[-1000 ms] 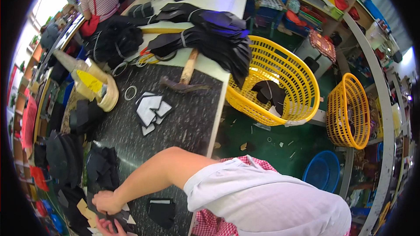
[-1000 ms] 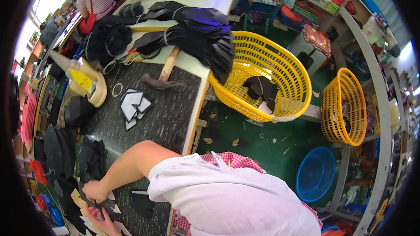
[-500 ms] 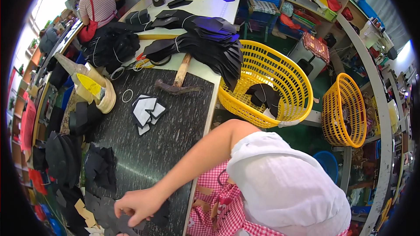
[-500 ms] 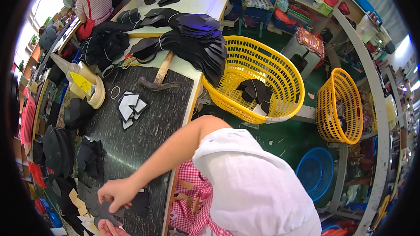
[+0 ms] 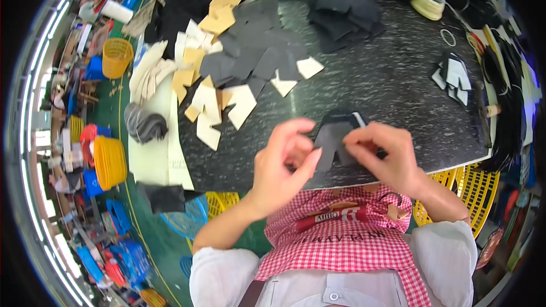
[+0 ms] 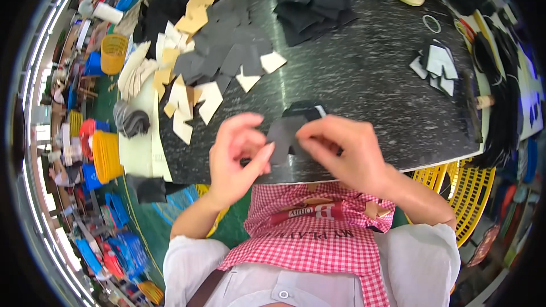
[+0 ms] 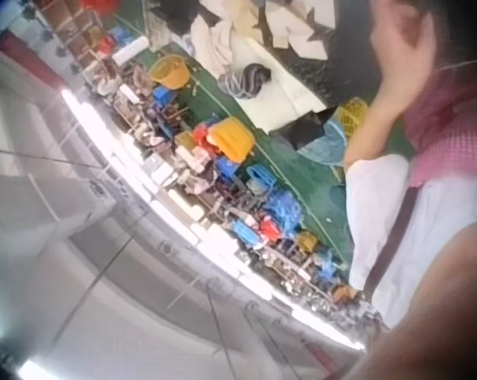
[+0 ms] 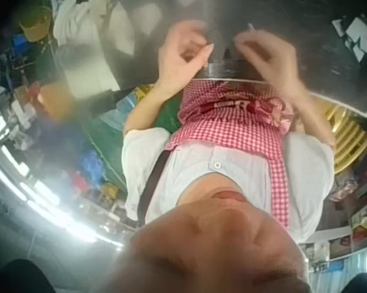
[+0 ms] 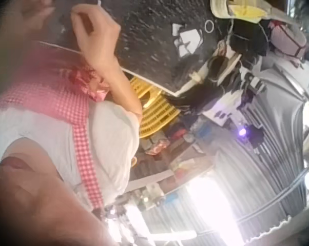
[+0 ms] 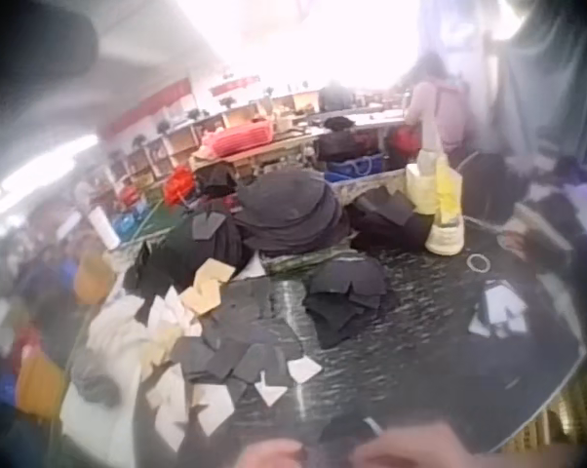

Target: The person sorts black and tan shoe upper components from a blue basket onto a workbench, then aligns and stacks matching pieces by hand.

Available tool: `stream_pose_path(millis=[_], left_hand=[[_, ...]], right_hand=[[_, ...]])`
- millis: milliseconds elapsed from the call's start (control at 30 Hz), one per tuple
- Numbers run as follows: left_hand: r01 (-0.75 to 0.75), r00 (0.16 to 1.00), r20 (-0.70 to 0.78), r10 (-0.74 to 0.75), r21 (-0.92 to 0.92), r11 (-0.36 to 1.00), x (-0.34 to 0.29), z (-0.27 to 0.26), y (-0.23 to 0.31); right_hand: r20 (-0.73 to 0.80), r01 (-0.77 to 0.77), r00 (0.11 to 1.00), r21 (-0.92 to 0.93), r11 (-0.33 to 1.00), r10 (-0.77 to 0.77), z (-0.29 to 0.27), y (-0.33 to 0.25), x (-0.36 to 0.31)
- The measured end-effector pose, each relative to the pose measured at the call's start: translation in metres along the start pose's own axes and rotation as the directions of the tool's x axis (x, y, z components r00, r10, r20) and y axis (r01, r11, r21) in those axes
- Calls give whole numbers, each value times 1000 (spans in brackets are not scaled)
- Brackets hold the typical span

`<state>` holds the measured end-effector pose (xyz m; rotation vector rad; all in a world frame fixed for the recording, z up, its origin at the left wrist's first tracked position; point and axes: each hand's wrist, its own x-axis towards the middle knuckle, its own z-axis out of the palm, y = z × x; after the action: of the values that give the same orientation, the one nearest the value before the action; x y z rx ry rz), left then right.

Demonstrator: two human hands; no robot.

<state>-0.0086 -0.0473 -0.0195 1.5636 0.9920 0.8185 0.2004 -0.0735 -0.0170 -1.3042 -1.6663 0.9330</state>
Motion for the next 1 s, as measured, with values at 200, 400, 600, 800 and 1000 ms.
stream_pose_path(millis=[200,400,600,800,1000], left_hand=[[-14,995,102,0,135,991,19,11,-15],[-171,980,146,132,297,940,31,16,-14],[-306,952,152,266,470,828,30,18,-17],[-356,841,63,537,813,461,23,-39,-14],[54,899,-231,372,901,430,37,-129,-33]], right_hand=[[19,-4,1000,-97,995,6,-8,17,0],[16,-38,999,-117,992,40,-11,21,8],[73,315,945,-465,827,-318,-22,18,17],[289,315,929,-292,903,-231,4,13,16],[290,335,923,-278,900,-253,-5,6,16]])
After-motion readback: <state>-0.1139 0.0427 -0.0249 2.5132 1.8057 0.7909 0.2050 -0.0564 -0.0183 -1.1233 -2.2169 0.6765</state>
